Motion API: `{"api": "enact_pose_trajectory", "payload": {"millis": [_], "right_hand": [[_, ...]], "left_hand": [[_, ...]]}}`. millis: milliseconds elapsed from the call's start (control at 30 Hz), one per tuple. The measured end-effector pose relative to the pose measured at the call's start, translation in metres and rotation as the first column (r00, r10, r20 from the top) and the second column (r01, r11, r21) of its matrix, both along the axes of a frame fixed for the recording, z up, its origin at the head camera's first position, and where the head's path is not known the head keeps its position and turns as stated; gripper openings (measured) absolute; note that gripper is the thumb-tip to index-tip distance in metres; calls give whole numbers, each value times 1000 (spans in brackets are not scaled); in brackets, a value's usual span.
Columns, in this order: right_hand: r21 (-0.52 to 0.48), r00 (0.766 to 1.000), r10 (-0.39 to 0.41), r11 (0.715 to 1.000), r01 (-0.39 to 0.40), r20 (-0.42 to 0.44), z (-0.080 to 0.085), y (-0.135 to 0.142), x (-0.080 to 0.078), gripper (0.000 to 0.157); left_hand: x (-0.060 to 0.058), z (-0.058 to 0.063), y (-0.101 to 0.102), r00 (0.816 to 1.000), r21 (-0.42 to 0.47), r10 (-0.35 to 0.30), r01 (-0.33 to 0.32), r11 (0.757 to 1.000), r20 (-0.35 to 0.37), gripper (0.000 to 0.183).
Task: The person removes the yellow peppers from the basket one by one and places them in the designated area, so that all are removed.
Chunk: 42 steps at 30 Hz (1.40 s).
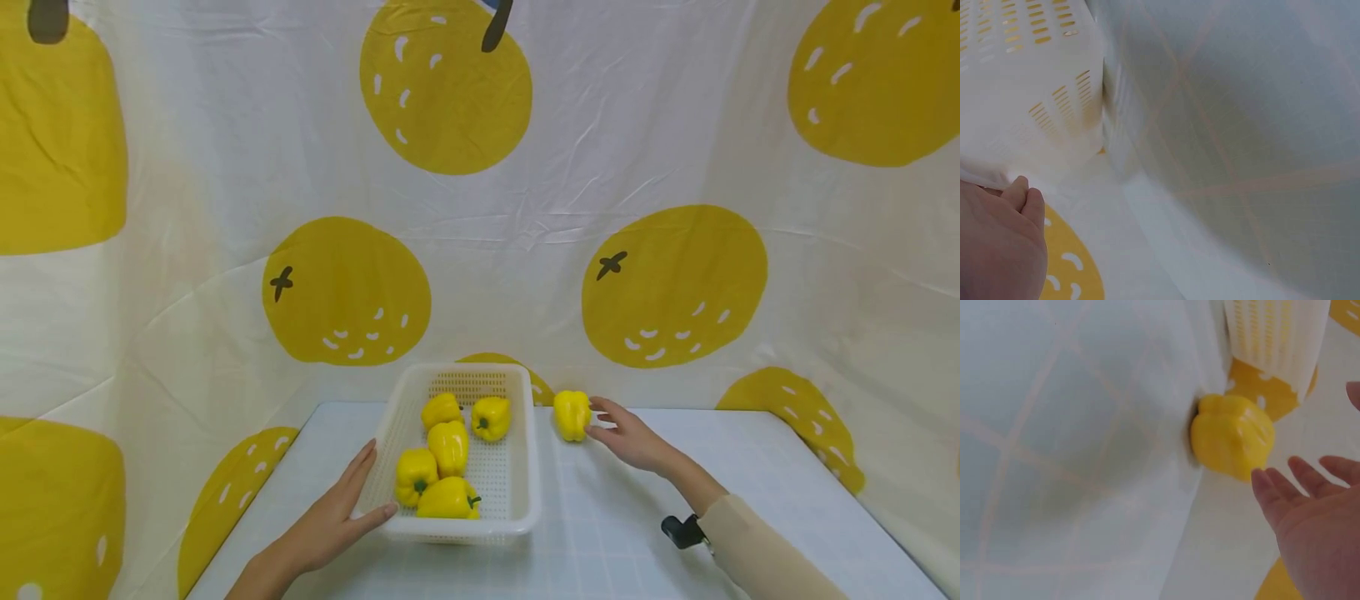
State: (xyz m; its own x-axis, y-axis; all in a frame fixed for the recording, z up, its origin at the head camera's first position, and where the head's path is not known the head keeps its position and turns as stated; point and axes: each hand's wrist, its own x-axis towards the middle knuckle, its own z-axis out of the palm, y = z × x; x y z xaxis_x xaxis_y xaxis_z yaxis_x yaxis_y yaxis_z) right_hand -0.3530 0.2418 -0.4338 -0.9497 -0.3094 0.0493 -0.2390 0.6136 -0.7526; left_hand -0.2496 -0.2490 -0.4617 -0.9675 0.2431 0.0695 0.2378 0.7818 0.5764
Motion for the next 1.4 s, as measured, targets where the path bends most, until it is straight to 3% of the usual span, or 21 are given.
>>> {"api": "enact_pose_trajectory", "payload": {"millis": [267, 700, 1033, 1400], "right_hand": [[4, 997, 49, 999, -49, -53, 8, -9, 18, 62], [-10, 964, 230, 972, -234, -134, 18, -31, 40, 59], [-62, 926, 340, 933, -353, -163, 27, -58, 50, 56], [-6, 906, 392, 917, -398, -157, 35, -96, 55, 52]], "left_hand": [[1, 2, 2, 1000, 2, 0, 0, 1000, 7, 100], [1, 3, 1, 1000, 6, -8, 8, 1000, 5, 101], [3, 4, 2, 1000, 8, -13, 13, 1000, -2, 99], [0, 2, 0, 1000, 4, 0, 0, 1000, 6, 100]]}}
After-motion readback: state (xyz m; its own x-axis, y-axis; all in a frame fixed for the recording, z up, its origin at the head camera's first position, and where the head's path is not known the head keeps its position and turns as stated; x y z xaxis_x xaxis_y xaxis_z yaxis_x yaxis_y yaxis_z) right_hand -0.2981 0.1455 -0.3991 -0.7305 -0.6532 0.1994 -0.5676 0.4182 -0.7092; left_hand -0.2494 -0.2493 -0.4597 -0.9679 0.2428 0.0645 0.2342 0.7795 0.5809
